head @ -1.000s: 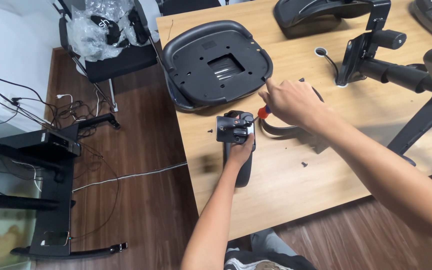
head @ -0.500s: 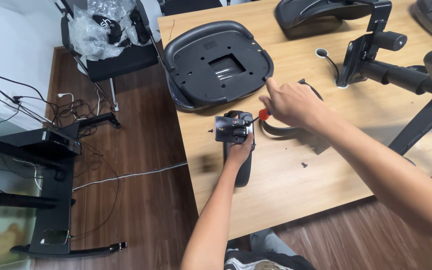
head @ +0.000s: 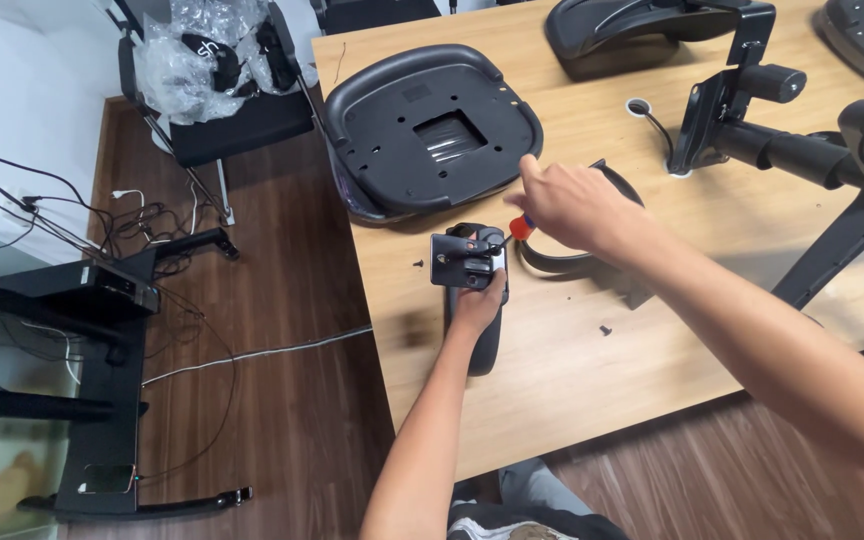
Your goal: The person uses a screwdriver to fasten a metal mounting plate to an armrest assembly on the table, then flips the seat cushion over and begins driving screws to attach the seat plate to the underside of the seat. Loose screws and other chair parts lie on the table around the work area.
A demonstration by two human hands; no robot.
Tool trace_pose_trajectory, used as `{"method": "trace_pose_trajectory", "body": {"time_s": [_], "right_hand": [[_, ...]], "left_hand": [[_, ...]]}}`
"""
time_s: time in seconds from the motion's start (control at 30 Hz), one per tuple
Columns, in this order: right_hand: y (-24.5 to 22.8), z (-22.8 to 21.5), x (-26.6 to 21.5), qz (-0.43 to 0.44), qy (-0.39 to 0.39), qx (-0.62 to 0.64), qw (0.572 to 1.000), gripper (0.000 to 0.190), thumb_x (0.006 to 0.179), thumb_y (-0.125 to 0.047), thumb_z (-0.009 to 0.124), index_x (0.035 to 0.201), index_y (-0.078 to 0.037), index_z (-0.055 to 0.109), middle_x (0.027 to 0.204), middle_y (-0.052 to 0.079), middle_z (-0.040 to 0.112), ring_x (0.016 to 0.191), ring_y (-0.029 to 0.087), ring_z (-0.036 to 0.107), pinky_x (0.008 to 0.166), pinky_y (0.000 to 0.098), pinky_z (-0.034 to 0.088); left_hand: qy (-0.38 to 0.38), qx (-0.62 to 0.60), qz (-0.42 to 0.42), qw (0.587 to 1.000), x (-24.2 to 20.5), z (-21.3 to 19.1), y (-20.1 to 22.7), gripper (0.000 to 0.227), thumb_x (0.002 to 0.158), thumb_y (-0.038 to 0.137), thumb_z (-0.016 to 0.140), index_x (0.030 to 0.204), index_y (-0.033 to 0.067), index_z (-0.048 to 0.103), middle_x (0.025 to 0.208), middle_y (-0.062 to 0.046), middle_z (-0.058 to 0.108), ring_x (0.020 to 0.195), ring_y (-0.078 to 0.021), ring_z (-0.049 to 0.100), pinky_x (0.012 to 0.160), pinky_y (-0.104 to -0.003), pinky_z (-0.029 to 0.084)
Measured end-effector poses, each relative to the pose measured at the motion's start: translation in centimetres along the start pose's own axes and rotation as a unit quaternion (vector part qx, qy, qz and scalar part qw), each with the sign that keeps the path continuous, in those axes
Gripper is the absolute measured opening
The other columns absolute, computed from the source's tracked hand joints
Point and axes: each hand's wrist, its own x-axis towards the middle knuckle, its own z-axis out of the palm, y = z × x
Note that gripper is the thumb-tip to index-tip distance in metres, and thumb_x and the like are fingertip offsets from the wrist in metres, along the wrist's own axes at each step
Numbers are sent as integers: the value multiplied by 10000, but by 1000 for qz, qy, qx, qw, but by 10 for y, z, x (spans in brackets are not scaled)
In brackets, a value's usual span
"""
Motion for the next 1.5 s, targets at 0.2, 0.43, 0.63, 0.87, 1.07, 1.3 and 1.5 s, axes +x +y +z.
{"method": "trace_pose_trajectory", "body": {"time_s": [0.2, 0.43, 0.63, 0.87, 1.07, 1.3, 1.5], "right_hand": [[6, -6, -6, -87, -31, 43, 995, 310, 869, -146, 676, 1103, -11, 524, 1070, 220, 614, 957, 438, 663, 782, 496, 533], [5, -6, -3, -104, 28, 22, 994, 331, 937, -247, 706, 996, 43, 557, 929, 231, 672, 872, 432, 688, 757, 489, 553], [-8, -11, -9, -33, 3, 27, 999, 387, 970, -317, 688, 985, 47, 559, 795, 255, 696, 810, 434, 697, 748, 499, 553], [18, -2, 3, -68, -36, -7, 997, 335, 900, -290, 714, 977, 26, 638, 834, 211, 713, 794, 408, 710, 742, 487, 572], [18, -12, 5, -70, -65, -50, 994, 436, 895, -445, 739, 902, -10, 712, 799, 200, 723, 796, 394, 717, 745, 488, 582], [23, -9, 11, 4, -92, -34, 995, 454, 880, -484, 746, 948, -36, 778, 852, 196, 734, 859, 369, 726, 779, 481, 597], [30, -28, -12, 25, -123, -71, 990, 465, 884, -515, 728, 1009, -68, 748, 920, 187, 752, 896, 372, 724, 839, 482, 586]], "left_hand": [[-15, -10, -33, 999, 4, -4, -17, 720, 948, 112, 616, 1596, 114, 303, 1394, -72, 561, 1240, -173, 579, 1060, -336, 483], [1, -8, 73, 997, 1, -1, -9, 744, 945, 31, 624, 1601, 99, 278, 1465, -104, 508, 1325, -182, 525, 1104, -342, 436], [-5, -83, -105, 991, 2, -4, 9, 730, 923, 85, 607, 1583, 130, 299, 1151, -82, 600, 872, -139, 624, 728, -344, 586], [7, -40, -42, 998, 3, -4, -41, 445, 1019, 106, 634, 1430, -15, 513, 1036, -80, 692, 887, -148, 666, 752, -334, 581], [22, 29, 117, 992, -6, 7, 5, 651, 1000, 124, 640, 1548, -29, 325, 1473, -172, 510, 1349, -264, 499, 1103, -387, 396], [9, 49, -16, 999, 0, 9, -22, 575, 952, 274, 665, 1440, 9, 513, 1410, -147, 614, 1287, -224, 584, 1079, -339, 449], [20, 63, 24, 997, -11, 15, 1, 689, 957, 264, 666, 1532, 16, 380, 1532, -171, 485, 1390, -249, 479, 1124, -332, 368]]}}
